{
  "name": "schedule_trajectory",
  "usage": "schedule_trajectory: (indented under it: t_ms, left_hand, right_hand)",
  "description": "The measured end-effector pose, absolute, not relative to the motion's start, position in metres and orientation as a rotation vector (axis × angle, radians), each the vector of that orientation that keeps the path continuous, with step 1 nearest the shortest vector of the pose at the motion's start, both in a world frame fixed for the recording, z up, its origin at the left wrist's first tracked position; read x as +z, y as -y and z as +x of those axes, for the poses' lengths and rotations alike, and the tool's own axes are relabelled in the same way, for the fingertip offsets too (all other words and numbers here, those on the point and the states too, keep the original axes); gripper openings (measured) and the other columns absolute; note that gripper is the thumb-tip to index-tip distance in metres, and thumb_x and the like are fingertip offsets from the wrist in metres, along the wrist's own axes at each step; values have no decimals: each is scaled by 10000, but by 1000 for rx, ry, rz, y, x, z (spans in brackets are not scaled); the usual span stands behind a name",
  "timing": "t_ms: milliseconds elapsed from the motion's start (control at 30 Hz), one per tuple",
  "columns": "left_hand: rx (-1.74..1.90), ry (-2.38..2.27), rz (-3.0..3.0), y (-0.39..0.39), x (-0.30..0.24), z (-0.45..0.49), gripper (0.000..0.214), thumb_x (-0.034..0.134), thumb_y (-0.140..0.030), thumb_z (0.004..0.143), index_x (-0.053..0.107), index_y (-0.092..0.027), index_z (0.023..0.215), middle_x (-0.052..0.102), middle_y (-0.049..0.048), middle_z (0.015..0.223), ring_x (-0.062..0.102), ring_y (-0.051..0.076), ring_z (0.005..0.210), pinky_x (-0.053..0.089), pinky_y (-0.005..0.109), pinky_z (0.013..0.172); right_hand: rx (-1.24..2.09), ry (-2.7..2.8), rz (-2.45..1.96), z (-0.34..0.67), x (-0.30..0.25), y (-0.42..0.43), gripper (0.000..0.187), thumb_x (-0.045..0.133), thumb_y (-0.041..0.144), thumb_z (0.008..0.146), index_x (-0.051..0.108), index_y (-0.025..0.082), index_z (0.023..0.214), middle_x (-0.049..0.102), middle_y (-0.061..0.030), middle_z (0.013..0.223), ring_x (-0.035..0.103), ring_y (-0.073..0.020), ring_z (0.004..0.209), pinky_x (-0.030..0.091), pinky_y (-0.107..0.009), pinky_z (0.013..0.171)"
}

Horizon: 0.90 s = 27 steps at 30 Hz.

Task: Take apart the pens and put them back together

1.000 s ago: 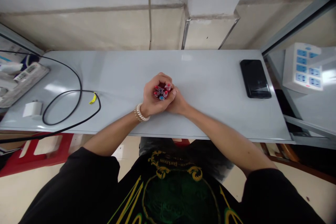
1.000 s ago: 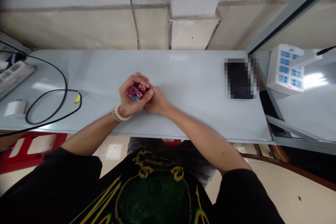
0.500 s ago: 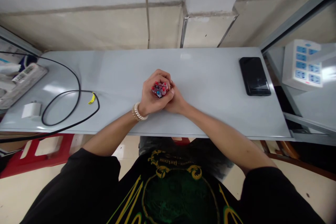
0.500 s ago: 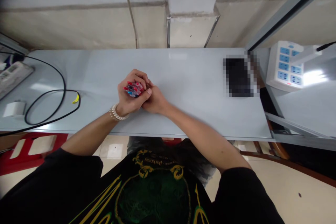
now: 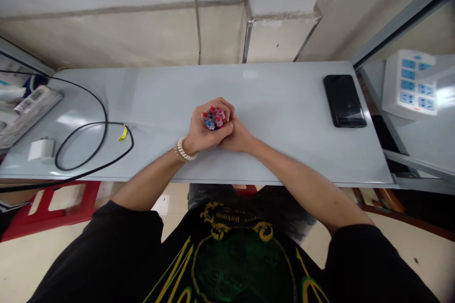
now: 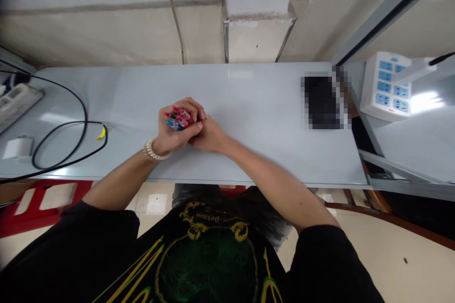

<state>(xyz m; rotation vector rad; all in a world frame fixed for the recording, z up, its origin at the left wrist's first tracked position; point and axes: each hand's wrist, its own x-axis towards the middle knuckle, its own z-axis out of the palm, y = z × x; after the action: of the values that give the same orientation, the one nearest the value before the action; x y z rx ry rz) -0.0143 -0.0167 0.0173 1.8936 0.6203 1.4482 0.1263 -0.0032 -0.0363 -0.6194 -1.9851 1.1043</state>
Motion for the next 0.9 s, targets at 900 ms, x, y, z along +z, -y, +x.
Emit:
schedule_trajectory:
  t_ms: [900]
  left_hand:
    - [1595,-686,2000,33,13,-3,350,783,-78,812,499,-243,690,546,-71,581,649,155,552,564,394,615]
  right_hand:
    - [1194,1959,-622,121,-18,17,155,636,351,938,596,244,1042,569,-67,1137,651,-233,1013,642,-405,927]
